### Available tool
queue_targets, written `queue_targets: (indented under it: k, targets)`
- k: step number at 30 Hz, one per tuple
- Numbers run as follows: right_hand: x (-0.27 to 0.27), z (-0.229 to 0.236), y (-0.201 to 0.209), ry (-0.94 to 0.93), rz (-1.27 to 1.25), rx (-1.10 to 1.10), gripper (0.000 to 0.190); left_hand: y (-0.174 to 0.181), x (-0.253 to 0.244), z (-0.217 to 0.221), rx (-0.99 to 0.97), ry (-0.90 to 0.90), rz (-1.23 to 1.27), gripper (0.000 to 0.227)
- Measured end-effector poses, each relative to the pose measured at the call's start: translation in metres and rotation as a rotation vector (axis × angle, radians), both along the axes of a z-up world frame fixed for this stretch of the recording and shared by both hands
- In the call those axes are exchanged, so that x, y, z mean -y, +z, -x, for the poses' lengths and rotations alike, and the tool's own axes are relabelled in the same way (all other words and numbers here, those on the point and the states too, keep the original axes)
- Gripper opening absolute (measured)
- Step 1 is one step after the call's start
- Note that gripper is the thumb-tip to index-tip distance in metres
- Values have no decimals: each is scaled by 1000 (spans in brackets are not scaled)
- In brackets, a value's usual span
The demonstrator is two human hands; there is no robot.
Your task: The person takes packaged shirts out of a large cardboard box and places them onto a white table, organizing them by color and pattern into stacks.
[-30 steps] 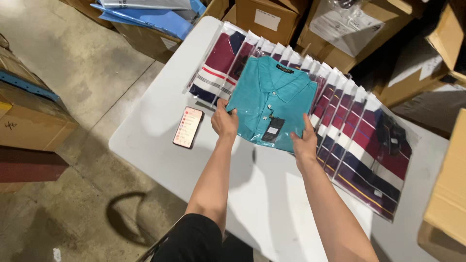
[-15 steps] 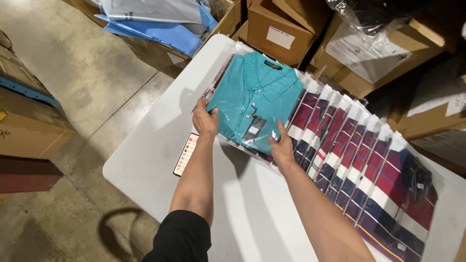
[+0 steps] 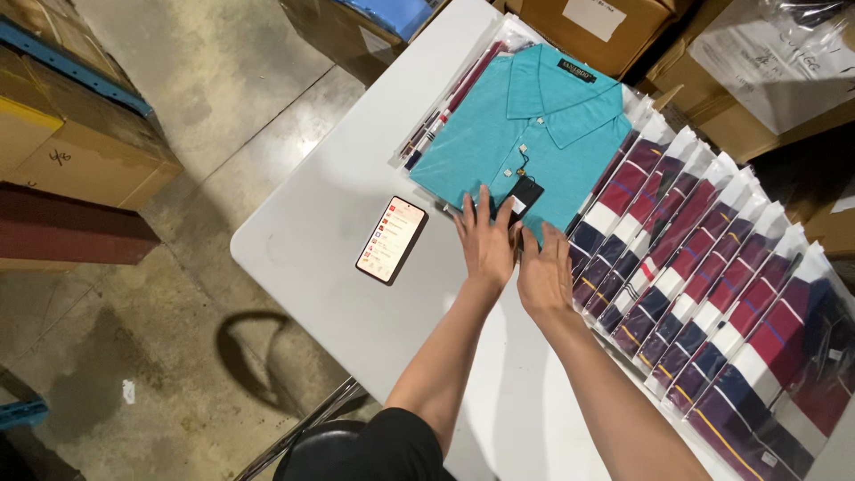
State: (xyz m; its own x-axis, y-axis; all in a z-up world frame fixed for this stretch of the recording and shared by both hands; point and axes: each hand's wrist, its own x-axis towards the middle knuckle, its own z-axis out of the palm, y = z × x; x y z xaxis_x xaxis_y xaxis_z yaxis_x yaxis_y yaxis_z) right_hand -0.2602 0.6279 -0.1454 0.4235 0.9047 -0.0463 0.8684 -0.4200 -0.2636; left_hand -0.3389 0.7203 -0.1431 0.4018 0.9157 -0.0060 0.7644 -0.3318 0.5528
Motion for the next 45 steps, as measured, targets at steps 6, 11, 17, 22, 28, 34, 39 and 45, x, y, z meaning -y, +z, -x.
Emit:
queue_targets:
  k: [6,11,17,22,28,34,39,45]
  targets:
    - [8,-7,-6,43,156,-136,60,-27,0,2,-109,-78,18,50]
    - [25,-8,29,18,145,-350,62,-8,14,-2,-141,-97,-33,60]
    - [103,-11,91,-296,-116,-502,63,6,78,-36,122,-135,-329,49]
    - [191,-28,123,-519,-433,-319,48,81,171,-54,224,-299,-312,40]
    - [322,-61,152,-706,-782,-58,46,154,293,-91,447,-621,-301,45]
    - [466,-107,177,-782,-761,63,46,184,439,-146,540,-799,-217,37]
    - [611,-181,135,-904,-603,199,46,182,559,-201,583,-927,-109,34]
    - [750,-290,23,-982,53,55,91,127,672,-263,401,-1042,172,35]
